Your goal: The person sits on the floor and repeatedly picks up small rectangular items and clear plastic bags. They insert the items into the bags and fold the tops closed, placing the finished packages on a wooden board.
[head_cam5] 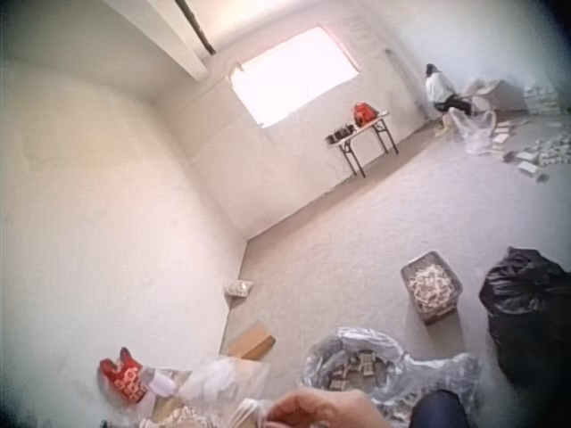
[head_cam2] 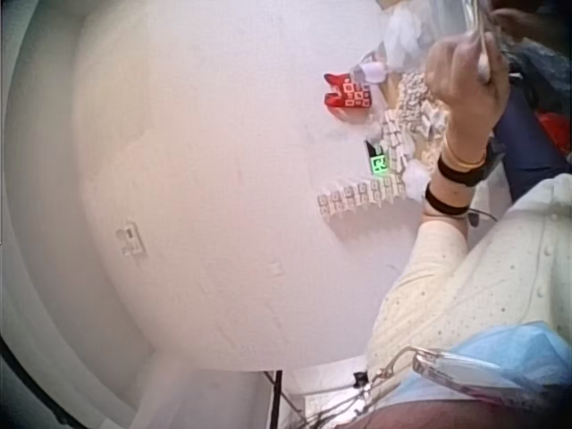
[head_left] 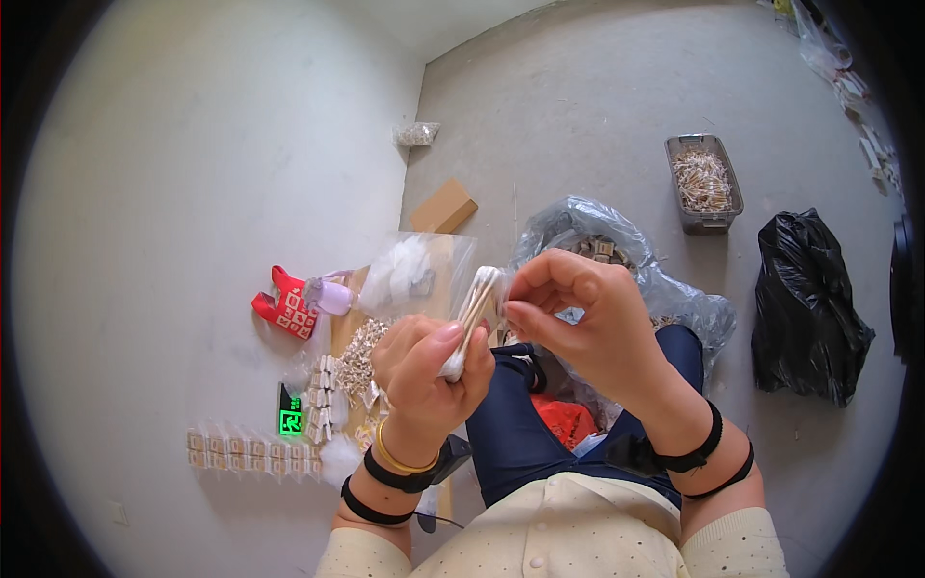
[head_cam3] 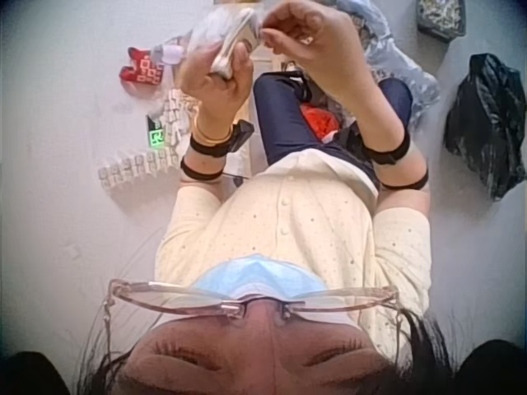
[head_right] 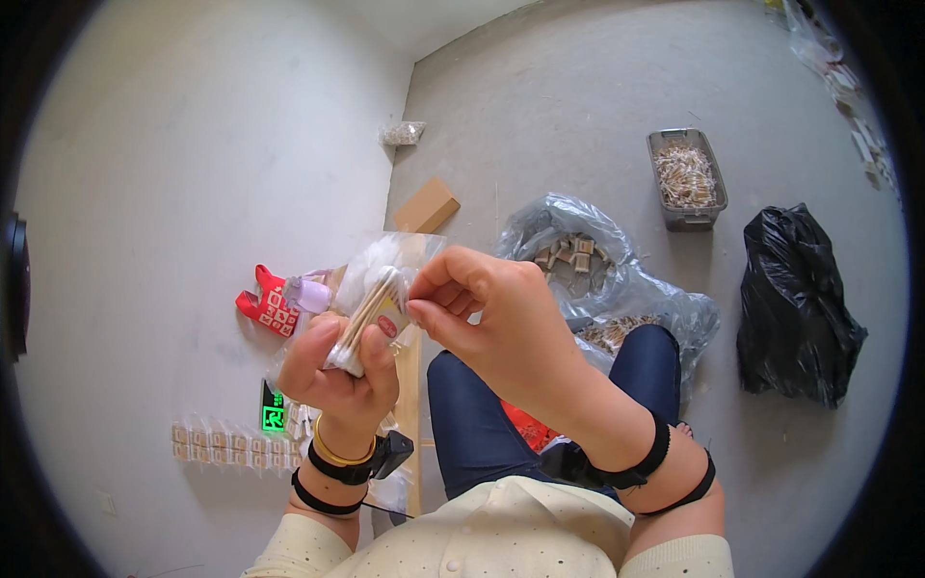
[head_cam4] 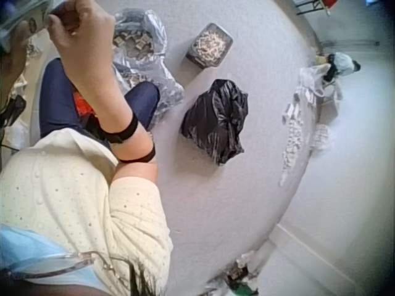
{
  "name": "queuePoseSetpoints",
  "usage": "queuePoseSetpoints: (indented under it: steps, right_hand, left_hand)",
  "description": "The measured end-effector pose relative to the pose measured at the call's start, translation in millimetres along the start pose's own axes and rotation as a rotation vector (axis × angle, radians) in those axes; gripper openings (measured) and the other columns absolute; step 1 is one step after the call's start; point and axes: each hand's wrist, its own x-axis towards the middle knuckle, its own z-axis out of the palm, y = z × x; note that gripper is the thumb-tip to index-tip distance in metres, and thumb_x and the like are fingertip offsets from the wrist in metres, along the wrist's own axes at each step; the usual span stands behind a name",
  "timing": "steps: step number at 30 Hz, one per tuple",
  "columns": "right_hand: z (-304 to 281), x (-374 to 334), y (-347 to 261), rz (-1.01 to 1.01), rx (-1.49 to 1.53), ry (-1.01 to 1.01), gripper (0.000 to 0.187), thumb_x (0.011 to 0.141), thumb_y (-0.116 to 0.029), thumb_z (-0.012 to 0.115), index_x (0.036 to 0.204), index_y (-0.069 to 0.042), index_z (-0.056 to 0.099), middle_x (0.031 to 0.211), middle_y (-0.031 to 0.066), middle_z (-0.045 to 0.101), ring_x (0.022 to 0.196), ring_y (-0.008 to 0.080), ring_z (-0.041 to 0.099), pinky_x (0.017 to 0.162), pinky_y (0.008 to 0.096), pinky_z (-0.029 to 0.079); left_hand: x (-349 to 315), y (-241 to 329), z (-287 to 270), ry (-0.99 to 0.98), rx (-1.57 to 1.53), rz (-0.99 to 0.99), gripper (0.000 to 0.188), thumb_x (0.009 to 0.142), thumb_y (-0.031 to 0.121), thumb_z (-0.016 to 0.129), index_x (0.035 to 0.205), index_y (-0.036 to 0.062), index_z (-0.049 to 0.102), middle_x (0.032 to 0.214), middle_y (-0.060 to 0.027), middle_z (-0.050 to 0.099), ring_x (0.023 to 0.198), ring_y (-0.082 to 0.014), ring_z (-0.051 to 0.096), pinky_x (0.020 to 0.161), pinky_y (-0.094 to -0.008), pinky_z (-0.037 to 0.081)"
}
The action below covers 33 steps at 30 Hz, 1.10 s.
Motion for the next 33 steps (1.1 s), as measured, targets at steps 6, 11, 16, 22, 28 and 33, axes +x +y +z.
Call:
queuePoseSetpoints:
  steps: [6, 11, 16, 22, 28, 33]
  right_hand:
    - [0.1, 4.3, 5.1, 0.043, 0.004, -0.083, 0.01, 0.086, -0.004, 0.067, 0.091, 0.004, 0.062, 0.079, 0.0051, 0.068, 0.073, 0.0082, 0.066, 0.069, 0.0228, 0.053]
    - [-0.8, 5.3, 2.6, 0.07, 0.024, -0.129, 0.01, 0.086, -0.004, 0.064, 0.091, 0.004, 0.061, 0.08, 0.0024, 0.065, 0.074, 0.006, 0.063, 0.069, 0.0213, 0.051]
    - [-2.8, 1.4, -1.9, 0.102, 0.141, -0.149, 0.01, 0.087, -0.003, 0.064, 0.093, 0.003, 0.06, 0.081, 0.0005, 0.063, 0.074, 0.0053, 0.06, 0.068, 0.021, 0.05]
    - [-8.5, -1.8, -1.8, 0.132, 0.27, -0.221, 0.01, 0.089, -0.002, 0.063, 0.095, 0.004, 0.059, 0.082, 0.0026, 0.062, 0.073, 0.0063, 0.061, 0.068, 0.0208, 0.05]
    - [-4.7, -9.2, 3.8, 0.077, 0.556, -0.213, 0.012, 0.089, -0.007, 0.066, 0.094, 0.003, 0.061, 0.082, 0.0, 0.064, 0.075, 0.0049, 0.06, 0.068, 0.0203, 0.048]
    - [2.4, -10.9, -1.7, -0.039, 0.255, -0.067, 0.009, 0.085, -0.003, 0.067, 0.092, 0.001, 0.062, 0.076, 0.001, 0.064, 0.071, 0.005, 0.06, 0.065, 0.0213, 0.047]
  left_hand:
    - [-10.3, -9.3, 0.9, -0.013, 0.007, 0.029, 0.032, 0.083, 0.002, 0.071, 0.108, 0.0023, 0.051, 0.069, -0.0091, 0.061, 0.051, -0.0236, 0.057, 0.047, -0.0319, 0.042]
    - [-13.3, -5.8, -1.6, 0.06, 0.129, -0.096, 0.033, 0.089, 0.007, 0.067, 0.113, -0.0001, 0.046, 0.083, -0.0092, 0.056, 0.06, -0.0178, 0.055, 0.055, -0.0271, 0.043]
    - [-9.5, -0.1, 0.4, 0.098, -0.197, -0.366, 0.036, 0.093, 0.013, 0.061, 0.119, 0.0009, 0.039, 0.092, -0.0071, 0.047, 0.072, -0.0119, 0.049, 0.067, -0.0246, 0.043]
    - [-2.9, -3.3, -13.2, -0.052, 0.142, -0.145, 0.041, 0.091, 0.007, 0.065, 0.121, 0.001, 0.037, 0.09, -0.009, 0.054, 0.064, -0.0129, 0.054, 0.059, -0.0233, 0.045]
    - [16.9, 15.6, -30.9, -0.069, -0.033, -0.039, 0.025, 0.082, 0.009, 0.075, 0.096, 0.0064, 0.055, 0.066, -0.0043, 0.056, 0.049, -0.0202, 0.053, 0.047, -0.0299, 0.041]
    - [31.8, 16.4, -32.3, -0.119, 0.081, -0.111, 0.018, 0.08, 0.011, 0.076, 0.092, 0.0039, 0.064, 0.07, -0.0095, 0.063, 0.054, -0.0255, 0.058, 0.049, -0.0332, 0.042]
